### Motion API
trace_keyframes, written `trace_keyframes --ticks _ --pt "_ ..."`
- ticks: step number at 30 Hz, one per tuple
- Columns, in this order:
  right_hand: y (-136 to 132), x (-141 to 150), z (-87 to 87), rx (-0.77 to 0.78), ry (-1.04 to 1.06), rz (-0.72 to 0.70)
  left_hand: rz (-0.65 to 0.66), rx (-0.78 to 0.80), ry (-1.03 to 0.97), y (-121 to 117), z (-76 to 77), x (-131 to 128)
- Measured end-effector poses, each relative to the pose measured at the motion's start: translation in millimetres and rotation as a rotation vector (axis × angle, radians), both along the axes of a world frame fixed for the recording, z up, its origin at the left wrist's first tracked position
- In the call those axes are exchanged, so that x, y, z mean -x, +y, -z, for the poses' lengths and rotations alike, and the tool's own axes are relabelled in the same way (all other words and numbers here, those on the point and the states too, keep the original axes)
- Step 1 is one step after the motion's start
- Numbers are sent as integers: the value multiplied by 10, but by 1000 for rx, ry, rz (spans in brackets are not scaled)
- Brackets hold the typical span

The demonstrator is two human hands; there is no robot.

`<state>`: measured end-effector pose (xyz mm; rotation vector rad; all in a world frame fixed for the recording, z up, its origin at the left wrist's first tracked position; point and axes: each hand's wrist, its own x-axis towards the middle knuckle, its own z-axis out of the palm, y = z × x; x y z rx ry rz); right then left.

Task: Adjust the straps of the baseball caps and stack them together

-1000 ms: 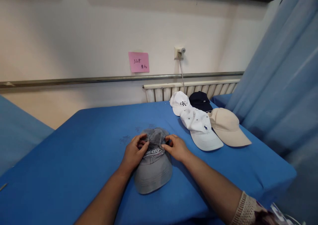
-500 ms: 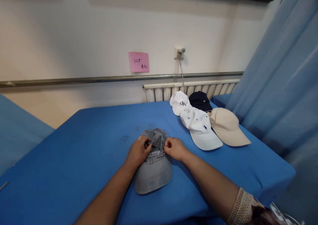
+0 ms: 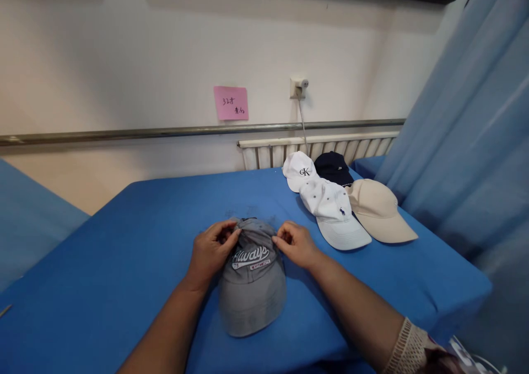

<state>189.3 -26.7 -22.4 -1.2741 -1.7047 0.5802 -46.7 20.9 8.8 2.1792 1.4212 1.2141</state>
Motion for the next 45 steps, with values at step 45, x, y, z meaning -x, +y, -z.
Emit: trace_keyframes --ticks 45 --pt "-52 470 -77 -142 239 -57 213 94 33 45 -55 -5"
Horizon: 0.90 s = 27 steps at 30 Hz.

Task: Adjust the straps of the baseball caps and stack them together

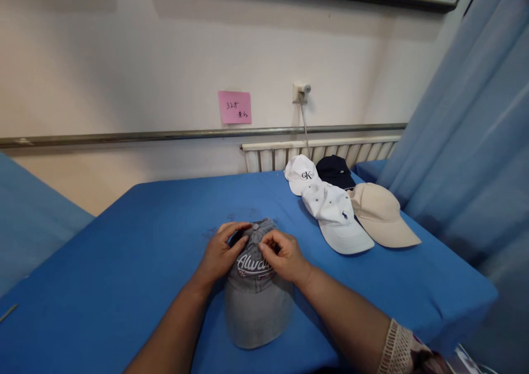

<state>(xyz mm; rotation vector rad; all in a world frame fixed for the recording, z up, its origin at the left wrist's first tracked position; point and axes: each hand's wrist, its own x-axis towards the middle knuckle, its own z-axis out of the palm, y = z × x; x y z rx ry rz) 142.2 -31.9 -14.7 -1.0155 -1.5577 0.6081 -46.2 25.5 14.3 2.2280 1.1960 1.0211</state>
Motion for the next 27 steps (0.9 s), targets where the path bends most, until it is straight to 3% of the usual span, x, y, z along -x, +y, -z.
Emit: trace_keyframes --ticks 6,13,22,27 --pt "24 4 41 15 18 28 -176 102 -63 56 31 172" --pt "18 2 47 5 46 25 -105 208 -15 102 159 178" --pt "30 5 76 -9 52 21 -86 123 7 140 177 113" --pt "44 -4 91 -2 53 22 -137 266 -259 179 161 78"
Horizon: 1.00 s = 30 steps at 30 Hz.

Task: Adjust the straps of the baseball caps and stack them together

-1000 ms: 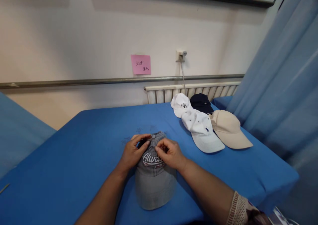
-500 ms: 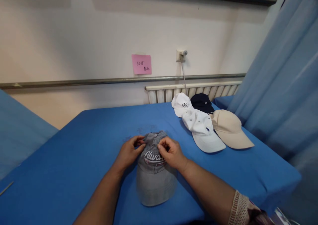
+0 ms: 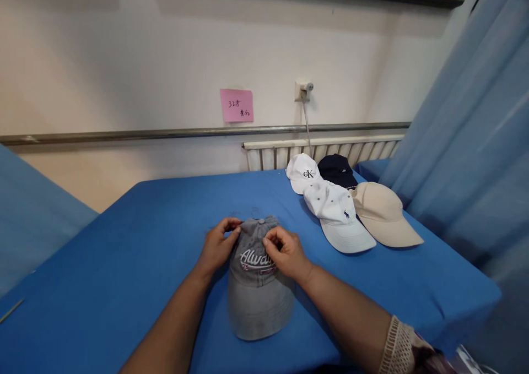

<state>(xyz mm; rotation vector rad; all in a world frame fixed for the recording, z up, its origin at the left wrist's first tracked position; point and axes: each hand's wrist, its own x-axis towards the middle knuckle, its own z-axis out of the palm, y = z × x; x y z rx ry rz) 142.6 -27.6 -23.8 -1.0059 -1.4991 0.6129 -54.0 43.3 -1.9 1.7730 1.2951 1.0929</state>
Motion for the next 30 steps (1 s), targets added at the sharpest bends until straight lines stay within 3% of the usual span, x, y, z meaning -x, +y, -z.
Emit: trace_keyframes --ticks 4,8,12,19,25,30 --pt "22 0 20 31 -23 -15 -57 197 -355 29 -10 12" --pt "27 9 36 13 -35 -8 -99 195 -397 43 10 -4" --pt "23 21 32 -25 -65 34 -120 -1 -186 -20 -30 -41" --pt "1 -9 -33 -141 -251 67 62 -275 317 -140 -328 -235" --pt "3 -23 -56 -191 -302 52 272 -189 539 -40 -539 -372" --pt "39 -41 -65 -164 -253 59 216 -168 630 16 -682 -399"
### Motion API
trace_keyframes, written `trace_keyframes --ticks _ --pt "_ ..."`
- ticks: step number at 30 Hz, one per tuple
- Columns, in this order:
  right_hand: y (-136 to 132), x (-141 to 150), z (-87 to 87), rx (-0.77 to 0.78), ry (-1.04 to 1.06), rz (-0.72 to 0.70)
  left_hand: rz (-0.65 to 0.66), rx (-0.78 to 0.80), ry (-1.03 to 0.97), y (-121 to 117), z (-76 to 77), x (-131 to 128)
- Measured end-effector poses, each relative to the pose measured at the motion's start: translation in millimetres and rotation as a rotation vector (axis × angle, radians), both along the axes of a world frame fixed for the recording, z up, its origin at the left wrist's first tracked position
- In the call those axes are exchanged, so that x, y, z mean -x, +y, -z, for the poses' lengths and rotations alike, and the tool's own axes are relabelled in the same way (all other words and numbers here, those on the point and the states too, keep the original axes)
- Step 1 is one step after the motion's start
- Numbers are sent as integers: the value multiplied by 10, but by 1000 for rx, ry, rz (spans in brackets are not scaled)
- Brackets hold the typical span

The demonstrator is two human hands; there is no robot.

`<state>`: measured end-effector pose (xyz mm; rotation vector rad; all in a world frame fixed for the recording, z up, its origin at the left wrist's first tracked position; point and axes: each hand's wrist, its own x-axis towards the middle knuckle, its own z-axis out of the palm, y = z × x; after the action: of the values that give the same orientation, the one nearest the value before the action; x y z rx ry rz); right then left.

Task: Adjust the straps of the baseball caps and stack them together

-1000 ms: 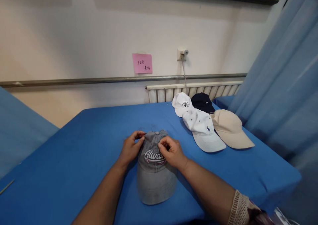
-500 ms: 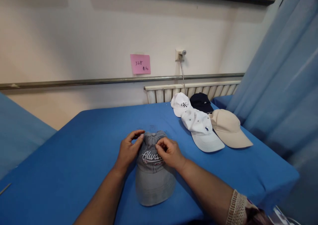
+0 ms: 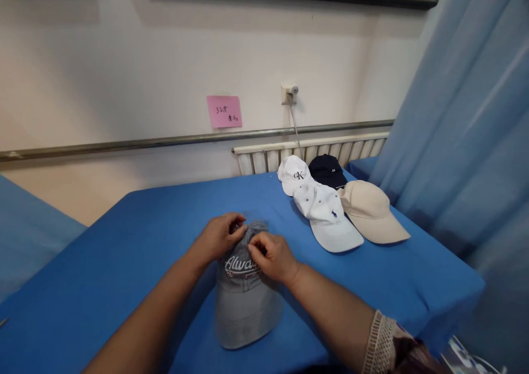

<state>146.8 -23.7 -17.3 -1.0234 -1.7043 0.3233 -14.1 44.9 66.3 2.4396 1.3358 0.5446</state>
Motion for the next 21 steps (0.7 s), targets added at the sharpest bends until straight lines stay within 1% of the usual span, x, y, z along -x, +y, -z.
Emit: trace_keyframes --ticks 4,8,11,13,17,21 --pt "-22 -149 14 35 141 76 -63 -58 37 150 -55 -37" --pt "-94 -420 86 109 235 141 -79 -90 36 412 -27 -190" --pt "-129 -595 154 162 258 166 -84 -93 29 638 -8 -421" --pt "-134 -656 182 187 248 178 -93 -100 30 790 -10 -609" --pt "-121 -660 182 193 181 181 -115 -138 46 1098 -31 -968" --pt "-89 -623 163 221 122 165 -153 -177 64 1413 -58 -1227"
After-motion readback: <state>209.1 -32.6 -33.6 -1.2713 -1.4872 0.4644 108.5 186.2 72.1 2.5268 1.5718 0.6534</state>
